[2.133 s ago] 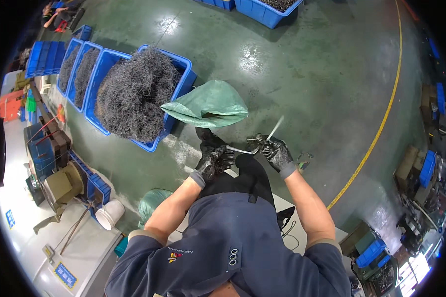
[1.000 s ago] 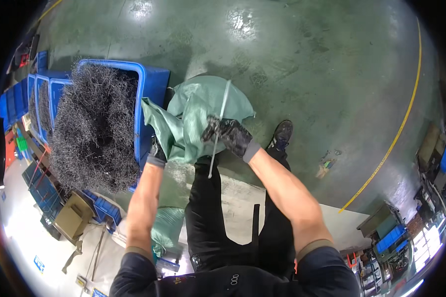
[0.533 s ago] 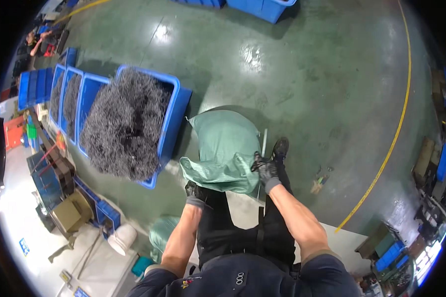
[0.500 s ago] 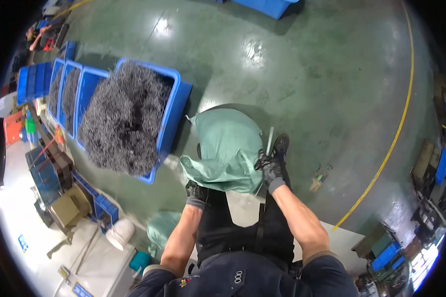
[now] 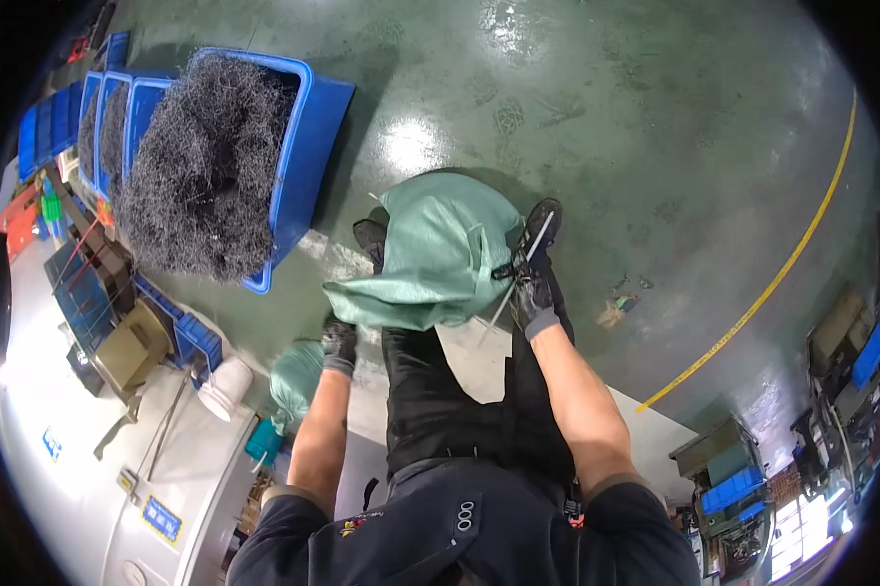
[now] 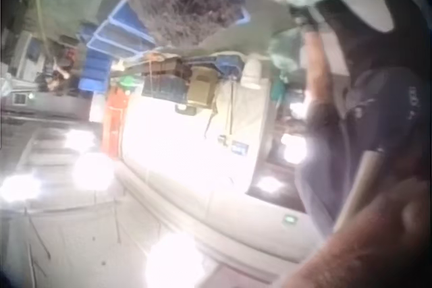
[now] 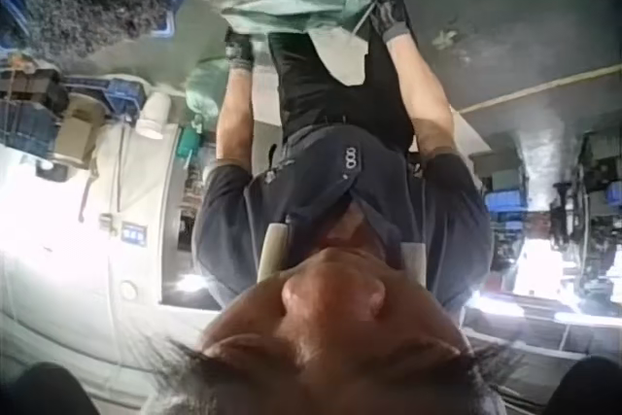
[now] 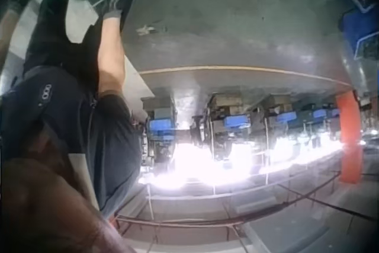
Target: Packing industrial scraps into bags, loading them onto a trolley for transport, and sweeping the workstation floor.
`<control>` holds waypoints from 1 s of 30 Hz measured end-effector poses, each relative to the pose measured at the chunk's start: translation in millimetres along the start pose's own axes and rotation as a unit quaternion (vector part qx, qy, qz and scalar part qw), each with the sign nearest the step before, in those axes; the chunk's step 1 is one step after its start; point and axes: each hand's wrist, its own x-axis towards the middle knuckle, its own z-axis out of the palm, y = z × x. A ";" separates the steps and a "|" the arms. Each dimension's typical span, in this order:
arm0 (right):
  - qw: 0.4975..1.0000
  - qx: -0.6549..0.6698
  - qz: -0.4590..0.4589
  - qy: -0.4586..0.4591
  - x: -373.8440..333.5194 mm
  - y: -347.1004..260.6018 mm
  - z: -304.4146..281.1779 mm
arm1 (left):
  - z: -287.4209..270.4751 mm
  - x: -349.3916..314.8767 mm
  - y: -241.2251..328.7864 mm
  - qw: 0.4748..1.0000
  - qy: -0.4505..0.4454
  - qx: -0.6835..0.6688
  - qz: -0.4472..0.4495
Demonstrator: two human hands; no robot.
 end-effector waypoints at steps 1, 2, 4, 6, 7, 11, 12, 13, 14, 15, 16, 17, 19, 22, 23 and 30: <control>1.000 -0.002 0.000 0.000 0.1 -3.7 -6.5 | -31.5 -3.0 20.8 0.955 0.148 -0.238 -0.097; 0.993 -0.100 -0.055 -0.014 2.8 -10.9 -12.1 | -91.0 6.5 65.6 0.951 0.139 -0.249 -0.116; 0.972 -0.211 -0.091 -0.051 -2.8 -15.3 -7.8 | -185.6 8.8 143.0 0.946 0.114 -0.302 -0.042; 0.976 -0.193 -0.060 -0.079 -7.8 -9.2 -3.9 | -151.5 7.8 160.9 0.969 0.097 -0.153 0.165; 0.979 -0.176 -0.041 -0.099 -7.3 -7.6 -2.5 | -101.2 14.8 159.2 0.957 0.099 0.048 0.269; 0.977 -0.190 -0.028 -0.094 -22.6 -9.1 5.3 | -52.9 18.7 223.5 0.970 0.040 0.043 0.234; 0.977 -0.154 -0.053 -0.135 -24.4 -7.7 0.5 | -42.1 21.7 228.6 0.979 0.014 0.033 0.200; 0.978 -0.155 -0.062 -0.128 -24.2 -10.0 -5.3 | -30.1 28.1 222.5 0.969 0.054 0.068 0.233; 0.962 -0.214 -0.098 -0.138 -22.6 -13.1 -10.2 | -17.8 30.3 214.3 0.963 0.093 0.019 0.253; 0.942 -0.274 -0.127 -0.148 -26.0 -13.1 -18.2 | -21.5 29.0 210.2 0.954 0.127 -0.031 0.270; 0.887 -0.441 -0.072 -0.115 -69.9 -28.5 20.8 | -31.4 24.7 191.0 0.947 0.151 -0.061 0.278; 0.887 -0.442 -0.077 -0.110 -84.2 -37.0 23.6 | -31.2 25.4 188.1 0.945 0.163 -0.060 0.277; 0.750 -0.614 -0.081 -0.232 -96.6 -48.9 4.6 | -26.0 25.9 179.2 0.900 0.242 -0.180 0.314; 0.540 -0.725 -0.338 -0.262 -82.9 -43.2 -46.8 | -46.1 26.8 172.8 0.902 0.175 -0.111 0.379; 0.410 -0.761 -0.426 -0.268 -78.8 -40.5 -56.1 | -45.2 27.0 171.3 0.887 0.183 -0.109 0.409; 0.420 -0.724 -0.384 -0.390 -26.3 -40.5 -9.3 | -57.4 50.9 192.7 0.820 0.162 -0.046 0.546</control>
